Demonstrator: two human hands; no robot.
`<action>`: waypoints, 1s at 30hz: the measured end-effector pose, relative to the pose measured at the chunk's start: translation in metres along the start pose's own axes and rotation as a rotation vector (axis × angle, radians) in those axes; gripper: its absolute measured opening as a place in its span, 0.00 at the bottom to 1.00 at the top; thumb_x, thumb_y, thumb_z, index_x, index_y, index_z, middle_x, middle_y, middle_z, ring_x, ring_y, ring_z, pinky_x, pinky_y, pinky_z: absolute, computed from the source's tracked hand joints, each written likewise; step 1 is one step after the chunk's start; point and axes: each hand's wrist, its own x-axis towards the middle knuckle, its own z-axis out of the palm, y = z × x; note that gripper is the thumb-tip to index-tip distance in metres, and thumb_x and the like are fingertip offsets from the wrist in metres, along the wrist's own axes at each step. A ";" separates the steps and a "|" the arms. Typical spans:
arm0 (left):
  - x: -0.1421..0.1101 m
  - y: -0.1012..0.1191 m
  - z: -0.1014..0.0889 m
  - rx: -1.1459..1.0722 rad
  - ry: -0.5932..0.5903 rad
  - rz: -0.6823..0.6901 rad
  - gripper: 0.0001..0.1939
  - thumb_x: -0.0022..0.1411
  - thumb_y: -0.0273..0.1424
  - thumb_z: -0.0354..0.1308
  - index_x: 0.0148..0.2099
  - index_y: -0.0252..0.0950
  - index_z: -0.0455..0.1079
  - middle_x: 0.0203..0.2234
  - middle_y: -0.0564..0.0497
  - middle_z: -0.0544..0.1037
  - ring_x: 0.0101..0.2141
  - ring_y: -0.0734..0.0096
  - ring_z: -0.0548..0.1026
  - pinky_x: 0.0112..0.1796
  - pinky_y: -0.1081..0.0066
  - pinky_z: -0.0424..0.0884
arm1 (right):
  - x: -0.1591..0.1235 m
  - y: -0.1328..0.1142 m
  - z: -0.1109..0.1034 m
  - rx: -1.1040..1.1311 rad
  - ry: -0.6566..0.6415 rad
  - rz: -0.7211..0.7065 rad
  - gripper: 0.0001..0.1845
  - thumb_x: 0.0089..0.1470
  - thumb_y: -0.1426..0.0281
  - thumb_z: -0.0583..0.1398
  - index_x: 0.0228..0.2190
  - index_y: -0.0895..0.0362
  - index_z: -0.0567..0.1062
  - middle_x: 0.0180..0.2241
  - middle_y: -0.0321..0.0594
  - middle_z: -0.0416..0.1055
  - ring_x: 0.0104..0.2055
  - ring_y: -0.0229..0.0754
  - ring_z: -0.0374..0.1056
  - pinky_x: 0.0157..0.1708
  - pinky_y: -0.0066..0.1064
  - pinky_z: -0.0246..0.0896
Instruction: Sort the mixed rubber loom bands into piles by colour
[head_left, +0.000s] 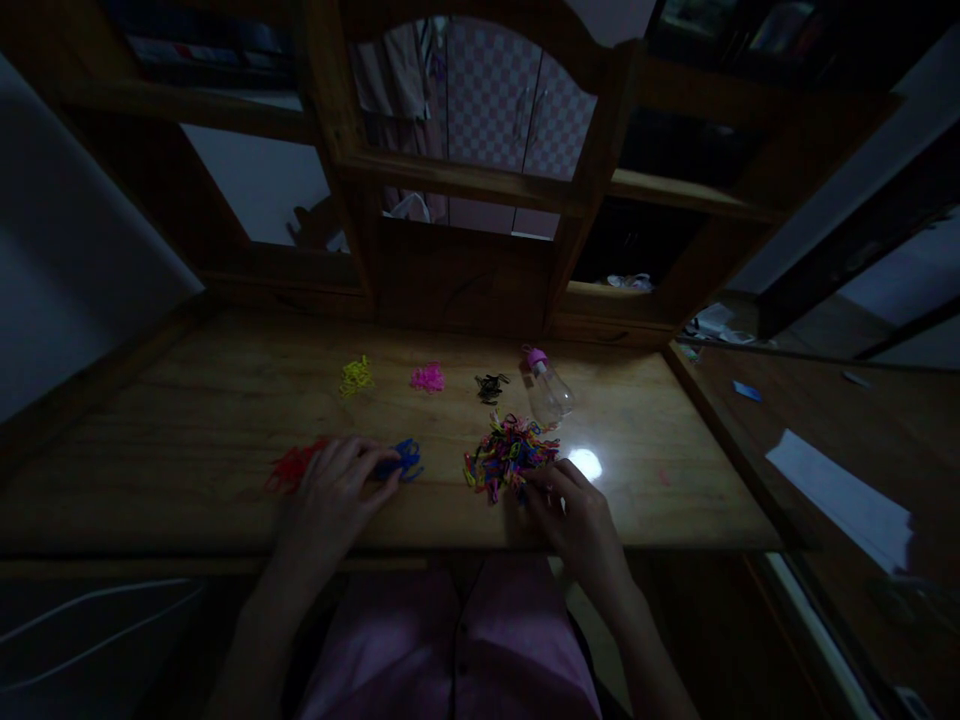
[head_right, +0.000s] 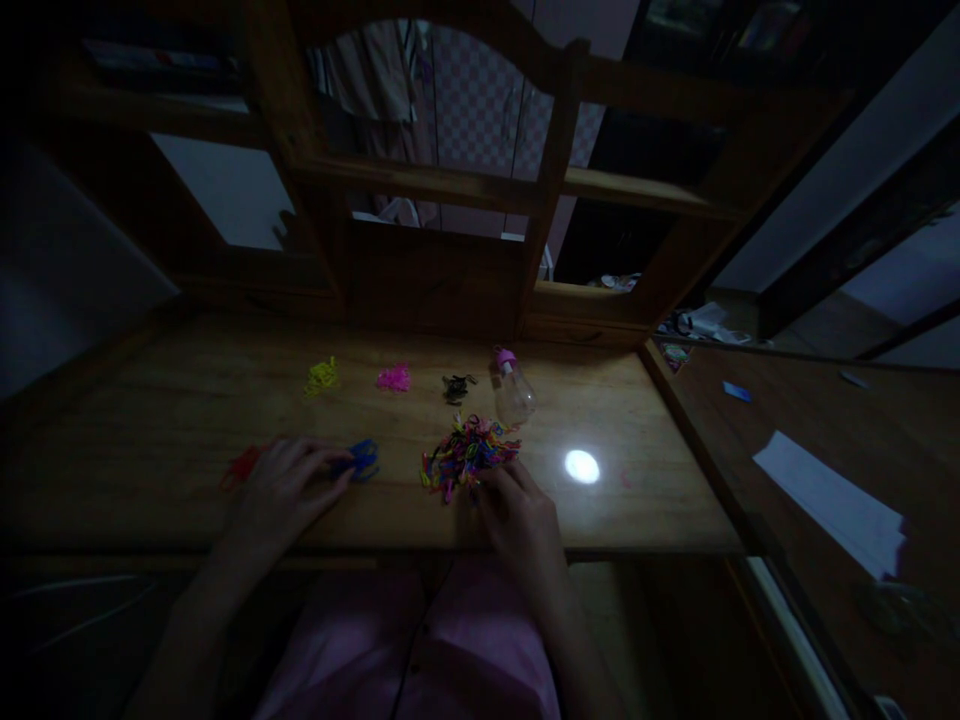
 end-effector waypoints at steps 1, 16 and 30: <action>-0.001 0.001 0.000 -0.003 0.004 -0.001 0.10 0.60 0.38 0.58 0.43 0.42 0.71 0.37 0.49 0.74 0.40 0.59 0.70 0.42 0.60 0.66 | 0.001 0.000 0.003 -0.023 0.000 0.000 0.09 0.58 0.71 0.57 0.39 0.51 0.76 0.40 0.41 0.71 0.38 0.42 0.70 0.34 0.29 0.64; 0.001 0.006 -0.007 -0.139 -0.025 -0.045 0.09 0.66 0.37 0.52 0.40 0.41 0.72 0.37 0.49 0.75 0.43 0.60 0.71 0.48 0.58 0.66 | 0.009 -0.003 0.018 -0.055 0.037 0.052 0.04 0.56 0.70 0.59 0.31 0.53 0.74 0.33 0.38 0.72 0.31 0.39 0.68 0.30 0.28 0.60; 0.008 0.106 0.003 -0.405 -0.241 -0.002 0.05 0.66 0.33 0.54 0.43 0.42 0.70 0.40 0.51 0.75 0.44 0.65 0.70 0.46 0.64 0.67 | 0.011 -0.006 -0.004 0.260 0.054 0.314 0.11 0.50 0.60 0.64 0.28 0.55 0.78 0.25 0.37 0.73 0.24 0.37 0.64 0.22 0.26 0.58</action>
